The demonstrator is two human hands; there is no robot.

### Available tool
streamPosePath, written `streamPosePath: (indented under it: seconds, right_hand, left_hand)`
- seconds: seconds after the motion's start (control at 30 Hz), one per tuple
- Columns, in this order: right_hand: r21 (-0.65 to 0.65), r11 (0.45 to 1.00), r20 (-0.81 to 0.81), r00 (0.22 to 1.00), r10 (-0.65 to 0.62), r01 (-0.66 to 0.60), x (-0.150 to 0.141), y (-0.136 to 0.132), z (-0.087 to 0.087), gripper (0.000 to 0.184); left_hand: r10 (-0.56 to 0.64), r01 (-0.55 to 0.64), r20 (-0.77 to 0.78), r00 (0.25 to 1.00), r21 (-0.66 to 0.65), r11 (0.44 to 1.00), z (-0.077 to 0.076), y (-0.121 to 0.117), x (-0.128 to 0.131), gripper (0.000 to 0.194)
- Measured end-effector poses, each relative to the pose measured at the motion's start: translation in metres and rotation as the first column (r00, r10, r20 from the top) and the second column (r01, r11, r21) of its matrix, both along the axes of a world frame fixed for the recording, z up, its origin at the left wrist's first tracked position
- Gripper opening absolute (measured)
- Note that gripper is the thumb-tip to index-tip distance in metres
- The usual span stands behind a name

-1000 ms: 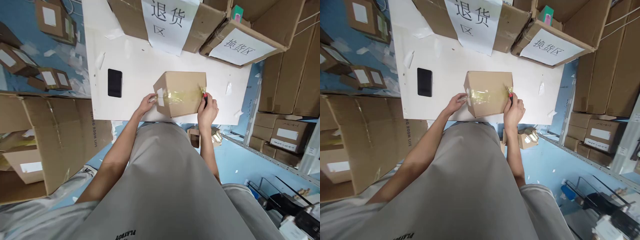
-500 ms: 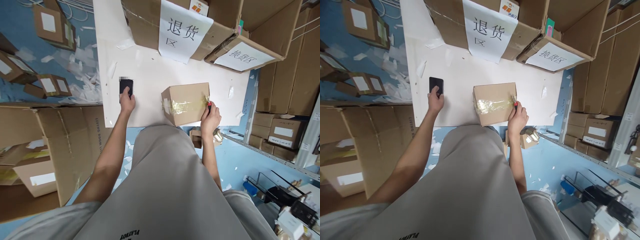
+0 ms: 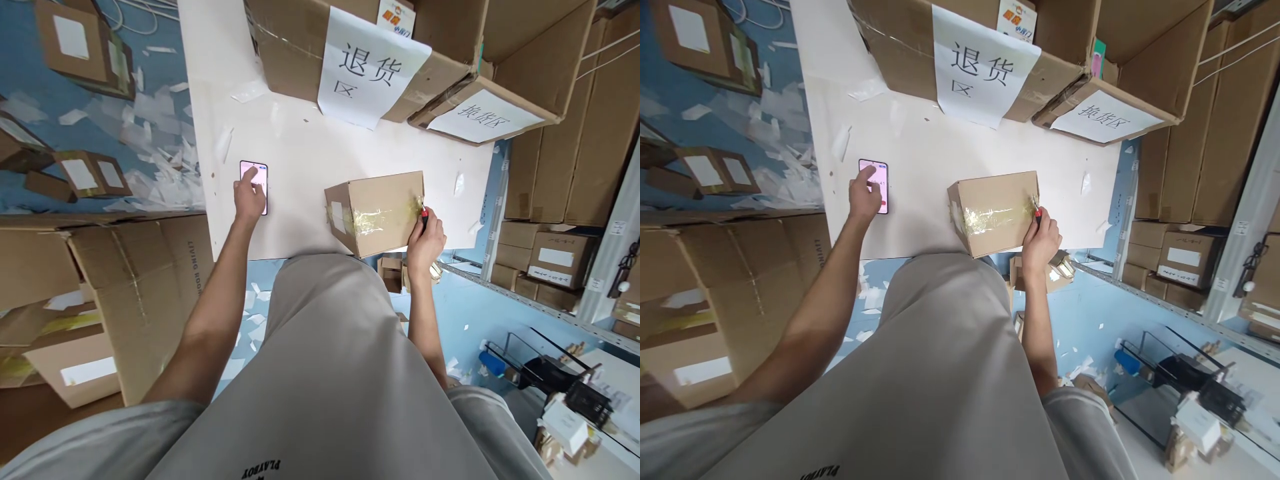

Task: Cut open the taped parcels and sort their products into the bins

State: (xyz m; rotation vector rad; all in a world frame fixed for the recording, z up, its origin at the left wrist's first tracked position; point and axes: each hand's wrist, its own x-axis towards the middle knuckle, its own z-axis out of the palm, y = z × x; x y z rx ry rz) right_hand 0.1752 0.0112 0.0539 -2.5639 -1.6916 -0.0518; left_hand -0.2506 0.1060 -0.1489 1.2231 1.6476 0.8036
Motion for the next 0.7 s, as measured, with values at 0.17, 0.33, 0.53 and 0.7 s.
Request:
streamPosePath:
  seconds: [0.17,0.33,0.53,0.7]
  right_hand:
    - [-0.001,1.0,-0.001,1.0,0.018,-0.018,-0.001,0.0,0.001,0.053]
    - [-0.048,0.998,0.033,0.998,0.046,-0.044,0.0,0.0,0.009,0.054]
    - [-0.063,0.998,-0.043,0.999,-0.022,0.019,-0.029,-0.012,0.056,0.054]
    - [-0.333,0.926,-0.414,0.91,0.027,-0.179,-0.092,-0.034,0.097,0.055]
  left_hand:
    - [-0.096,0.091,0.116,0.989,0.051,0.995,0.057,-0.018,0.075,0.048]
    - [-0.255,0.182,0.262,0.931,0.274,0.945,0.122,-0.025,0.14,0.056]
    - [-0.305,0.235,0.219,0.927,0.296,0.926,0.133,-0.007,0.143,0.049]
    - [-0.324,0.252,0.24,0.915,0.288,0.924,0.126,0.0,0.141,0.046]
